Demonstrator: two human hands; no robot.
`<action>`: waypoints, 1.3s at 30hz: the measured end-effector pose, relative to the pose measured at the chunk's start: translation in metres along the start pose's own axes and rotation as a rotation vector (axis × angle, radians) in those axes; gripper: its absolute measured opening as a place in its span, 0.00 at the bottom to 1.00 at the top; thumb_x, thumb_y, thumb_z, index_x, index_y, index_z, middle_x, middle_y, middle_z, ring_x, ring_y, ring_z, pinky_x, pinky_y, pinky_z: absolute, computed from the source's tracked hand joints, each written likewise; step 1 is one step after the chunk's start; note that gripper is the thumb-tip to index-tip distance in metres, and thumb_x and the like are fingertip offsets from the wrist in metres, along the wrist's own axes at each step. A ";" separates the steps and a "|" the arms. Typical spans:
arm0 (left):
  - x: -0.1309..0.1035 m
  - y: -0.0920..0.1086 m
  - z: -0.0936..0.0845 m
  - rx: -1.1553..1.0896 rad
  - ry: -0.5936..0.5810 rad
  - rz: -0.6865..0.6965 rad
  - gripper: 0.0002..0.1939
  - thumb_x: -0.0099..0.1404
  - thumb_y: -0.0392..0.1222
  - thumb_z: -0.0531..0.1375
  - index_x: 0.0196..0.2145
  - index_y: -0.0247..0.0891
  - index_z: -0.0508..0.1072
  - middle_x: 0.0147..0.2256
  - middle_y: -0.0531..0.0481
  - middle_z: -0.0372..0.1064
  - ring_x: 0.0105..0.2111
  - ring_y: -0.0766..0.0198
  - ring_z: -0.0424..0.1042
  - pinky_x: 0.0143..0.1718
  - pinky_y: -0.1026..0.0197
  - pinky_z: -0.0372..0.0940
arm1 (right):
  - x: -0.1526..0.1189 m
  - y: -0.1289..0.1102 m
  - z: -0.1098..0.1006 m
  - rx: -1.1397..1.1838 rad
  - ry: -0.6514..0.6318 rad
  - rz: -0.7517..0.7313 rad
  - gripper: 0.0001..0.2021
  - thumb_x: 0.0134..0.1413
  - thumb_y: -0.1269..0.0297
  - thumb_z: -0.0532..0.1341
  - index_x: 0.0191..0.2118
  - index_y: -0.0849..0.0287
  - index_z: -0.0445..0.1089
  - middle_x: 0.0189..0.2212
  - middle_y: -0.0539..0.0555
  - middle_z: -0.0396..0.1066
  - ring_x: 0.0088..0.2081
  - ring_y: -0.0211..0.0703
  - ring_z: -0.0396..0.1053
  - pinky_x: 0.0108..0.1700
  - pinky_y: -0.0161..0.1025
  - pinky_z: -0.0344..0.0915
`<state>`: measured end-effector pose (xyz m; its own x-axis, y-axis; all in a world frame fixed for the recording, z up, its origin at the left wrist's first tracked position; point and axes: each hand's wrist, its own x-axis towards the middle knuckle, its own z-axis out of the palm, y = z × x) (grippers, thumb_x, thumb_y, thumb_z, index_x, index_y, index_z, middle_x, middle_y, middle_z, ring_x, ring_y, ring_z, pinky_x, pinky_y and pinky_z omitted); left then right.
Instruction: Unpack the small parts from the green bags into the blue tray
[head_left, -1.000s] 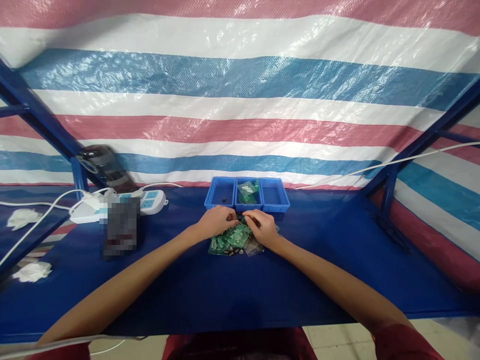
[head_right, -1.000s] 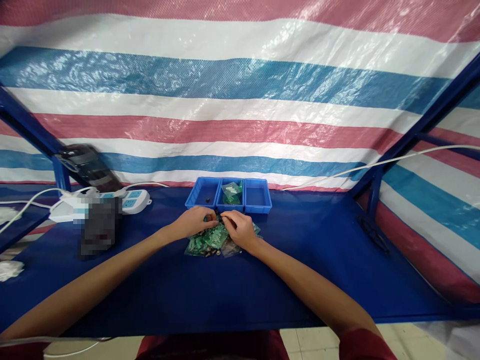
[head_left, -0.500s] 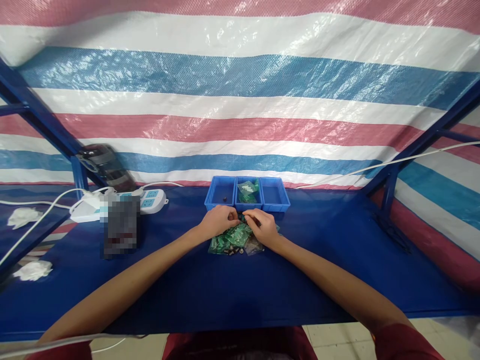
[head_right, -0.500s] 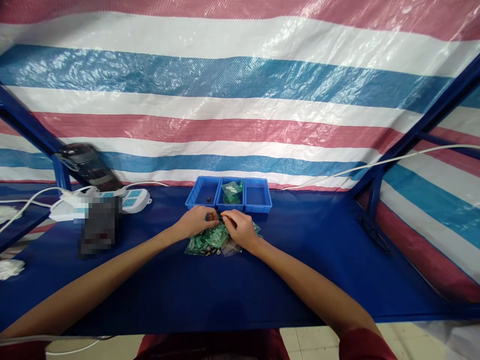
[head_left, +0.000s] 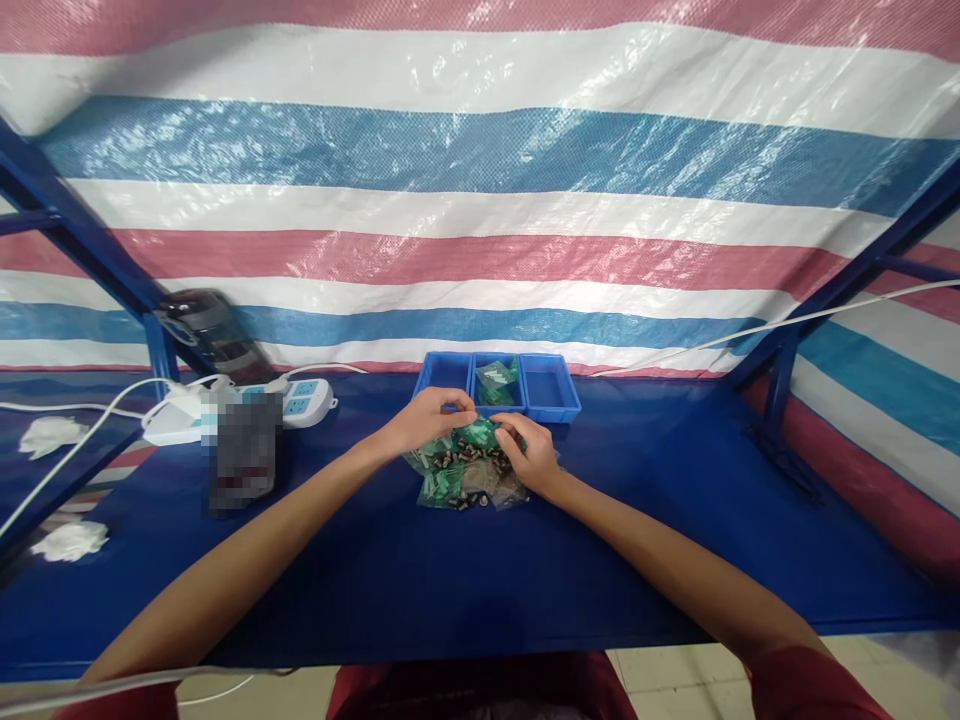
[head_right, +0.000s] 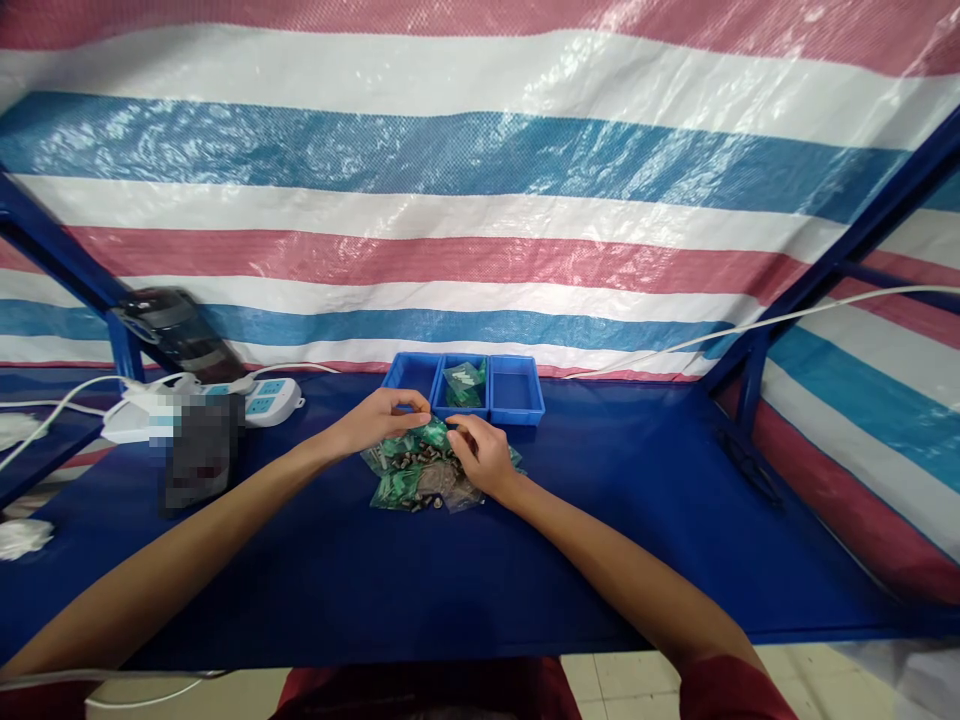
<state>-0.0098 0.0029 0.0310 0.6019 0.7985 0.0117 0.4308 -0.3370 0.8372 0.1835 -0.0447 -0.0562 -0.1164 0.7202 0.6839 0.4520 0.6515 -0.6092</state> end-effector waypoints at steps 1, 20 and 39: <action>0.000 0.001 0.000 -0.030 0.011 0.003 0.16 0.60 0.54 0.58 0.31 0.36 0.71 0.29 0.50 0.67 0.18 0.73 0.57 0.18 0.67 0.54 | 0.000 0.000 0.000 -0.001 -0.007 -0.009 0.13 0.63 0.59 0.51 0.44 0.59 0.68 0.26 0.52 0.68 0.24 0.38 0.64 0.28 0.36 0.63; -0.011 -0.038 0.048 0.118 0.308 0.223 0.19 0.67 0.54 0.51 0.29 0.35 0.68 0.26 0.52 0.61 0.25 0.68 0.59 0.27 0.65 0.57 | 0.003 0.000 0.000 -0.027 0.075 0.066 0.12 0.64 0.60 0.50 0.30 0.58 0.63 0.23 0.49 0.61 0.25 0.38 0.60 0.30 0.35 0.57; -0.015 -0.057 0.055 0.284 0.565 0.467 0.11 0.69 0.42 0.53 0.29 0.36 0.66 0.26 0.52 0.61 0.27 0.67 0.61 0.31 0.64 0.58 | 0.003 -0.003 -0.001 -0.063 -0.023 -0.032 0.15 0.64 0.61 0.52 0.25 0.57 0.56 0.21 0.48 0.54 0.24 0.37 0.56 0.29 0.36 0.55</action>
<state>-0.0063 -0.0176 -0.0467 0.3624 0.6496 0.6684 0.4189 -0.7541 0.5058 0.1825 -0.0444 -0.0523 -0.1515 0.7051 0.6927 0.5025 0.6584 -0.5603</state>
